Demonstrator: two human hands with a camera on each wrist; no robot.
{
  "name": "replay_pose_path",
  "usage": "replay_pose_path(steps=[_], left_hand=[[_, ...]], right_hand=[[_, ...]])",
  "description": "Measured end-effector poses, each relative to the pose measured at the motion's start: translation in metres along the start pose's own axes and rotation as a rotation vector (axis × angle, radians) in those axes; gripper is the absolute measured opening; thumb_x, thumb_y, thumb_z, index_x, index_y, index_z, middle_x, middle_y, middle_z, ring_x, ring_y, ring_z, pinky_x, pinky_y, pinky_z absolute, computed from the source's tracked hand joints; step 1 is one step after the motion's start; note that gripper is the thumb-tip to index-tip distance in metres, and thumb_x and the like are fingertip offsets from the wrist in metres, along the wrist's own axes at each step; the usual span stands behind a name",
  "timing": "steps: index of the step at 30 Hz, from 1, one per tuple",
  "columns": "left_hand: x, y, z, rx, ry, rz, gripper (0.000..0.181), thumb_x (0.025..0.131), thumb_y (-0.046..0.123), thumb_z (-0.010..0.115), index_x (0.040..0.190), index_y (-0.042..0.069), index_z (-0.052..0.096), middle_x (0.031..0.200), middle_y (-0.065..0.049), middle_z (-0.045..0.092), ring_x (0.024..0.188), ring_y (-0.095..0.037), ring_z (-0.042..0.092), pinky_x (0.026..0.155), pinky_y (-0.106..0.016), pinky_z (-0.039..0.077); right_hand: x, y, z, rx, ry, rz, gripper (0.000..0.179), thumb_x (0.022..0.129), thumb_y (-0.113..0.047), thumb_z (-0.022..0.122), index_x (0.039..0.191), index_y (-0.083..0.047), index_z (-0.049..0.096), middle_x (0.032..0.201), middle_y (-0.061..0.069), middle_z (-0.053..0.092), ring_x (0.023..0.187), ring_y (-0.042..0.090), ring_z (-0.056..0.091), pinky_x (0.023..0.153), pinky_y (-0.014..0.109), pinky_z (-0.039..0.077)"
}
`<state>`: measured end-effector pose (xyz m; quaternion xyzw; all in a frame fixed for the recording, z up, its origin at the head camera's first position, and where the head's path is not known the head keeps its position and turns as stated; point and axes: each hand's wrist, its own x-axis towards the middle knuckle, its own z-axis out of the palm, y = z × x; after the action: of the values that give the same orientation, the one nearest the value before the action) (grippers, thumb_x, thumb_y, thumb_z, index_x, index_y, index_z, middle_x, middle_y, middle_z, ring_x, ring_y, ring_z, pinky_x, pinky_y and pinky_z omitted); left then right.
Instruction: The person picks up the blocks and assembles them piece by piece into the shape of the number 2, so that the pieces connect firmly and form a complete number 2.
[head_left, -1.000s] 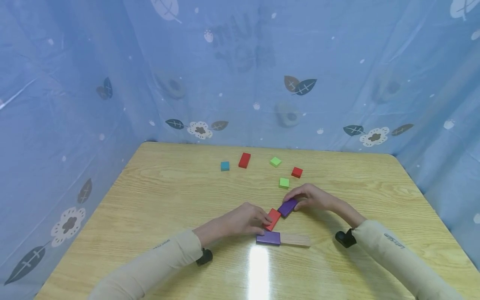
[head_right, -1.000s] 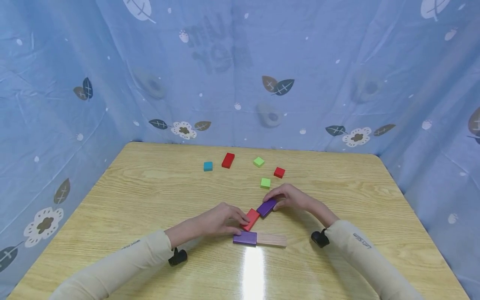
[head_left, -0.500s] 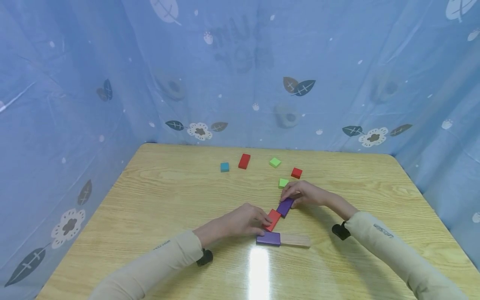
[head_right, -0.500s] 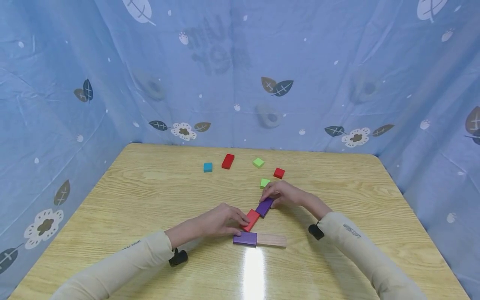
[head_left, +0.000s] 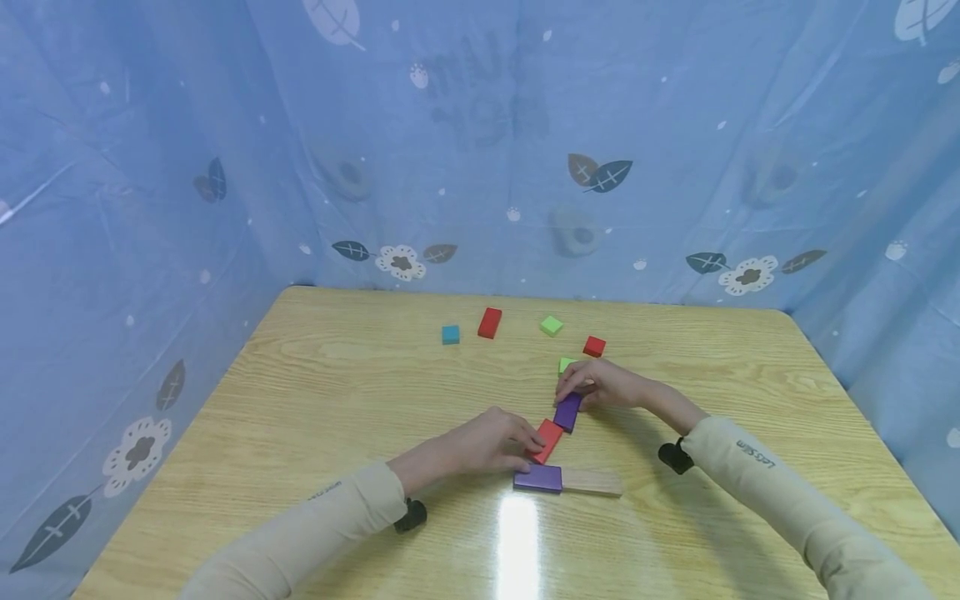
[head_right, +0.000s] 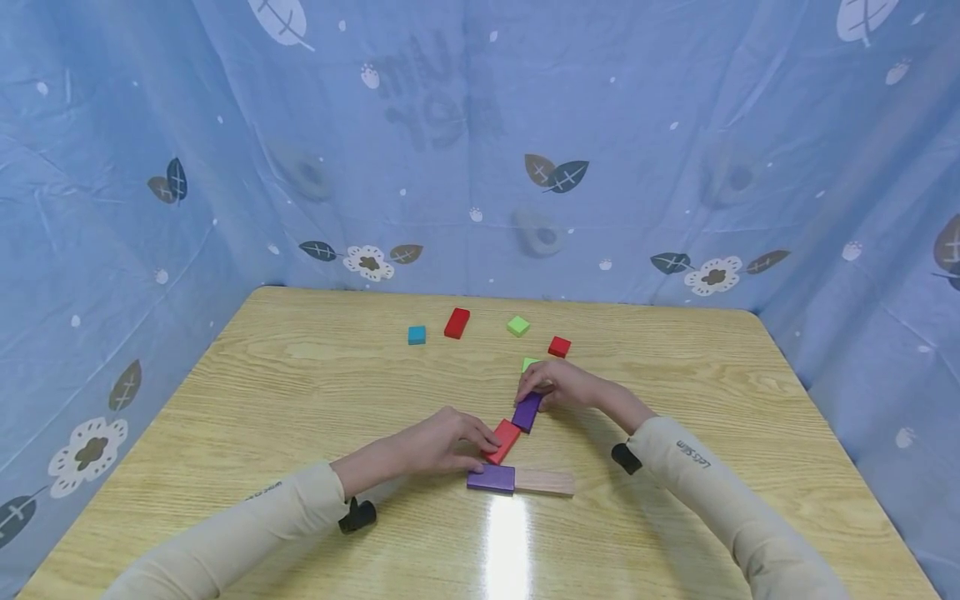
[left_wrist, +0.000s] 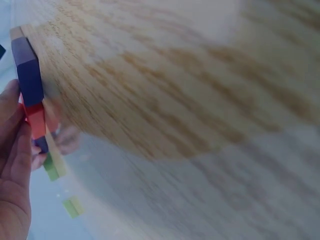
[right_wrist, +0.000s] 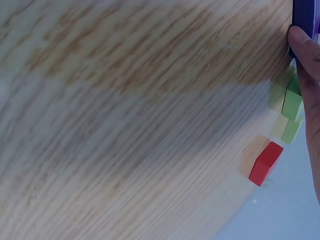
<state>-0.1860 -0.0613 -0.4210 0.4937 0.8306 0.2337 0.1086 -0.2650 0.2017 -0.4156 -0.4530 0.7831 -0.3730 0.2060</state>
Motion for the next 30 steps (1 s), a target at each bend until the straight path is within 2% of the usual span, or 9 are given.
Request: replay_pose_path(steps=[7, 15, 30], left_hand=[[0.000, -0.001, 0.000, 0.017, 0.003, 0.004, 0.029, 0.087, 0.019, 0.072, 0.113, 0.008, 0.071, 0.118, -0.001, 0.067, 0.112, -0.009, 0.060, 0.098, -0.016, 0.041], [0.001, 0.001, -0.001, 0.009, -0.009, -0.015, 0.029, 0.087, 0.019, 0.072, 0.113, 0.007, 0.071, 0.118, -0.002, 0.067, 0.113, -0.010, 0.059, 0.098, -0.017, 0.042], [0.000, 0.000, -0.001, 0.018, -0.006, -0.005, 0.028, 0.086, 0.019, 0.072, 0.113, 0.008, 0.071, 0.118, -0.001, 0.067, 0.113, -0.009, 0.059, 0.098, -0.017, 0.041]], right_hand=[[0.001, -0.001, 0.001, -0.052, 0.010, 0.003, 0.030, 0.078, 0.017, 0.066, 0.106, 0.008, 0.069, 0.109, 0.022, 0.062, 0.103, 0.039, 0.058, 0.091, 0.041, 0.052], [0.002, -0.010, 0.001, -0.165, 0.008, 0.019, 0.030, 0.077, 0.016, 0.069, 0.104, 0.005, 0.071, 0.108, 0.018, 0.063, 0.103, 0.036, 0.059, 0.089, 0.038, 0.053], [0.006, -0.006, 0.002, -0.218, 0.022, -0.057, 0.029, 0.077, 0.012, 0.071, 0.105, 0.004, 0.071, 0.105, 0.017, 0.065, 0.100, 0.033, 0.060, 0.088, 0.039, 0.053]])
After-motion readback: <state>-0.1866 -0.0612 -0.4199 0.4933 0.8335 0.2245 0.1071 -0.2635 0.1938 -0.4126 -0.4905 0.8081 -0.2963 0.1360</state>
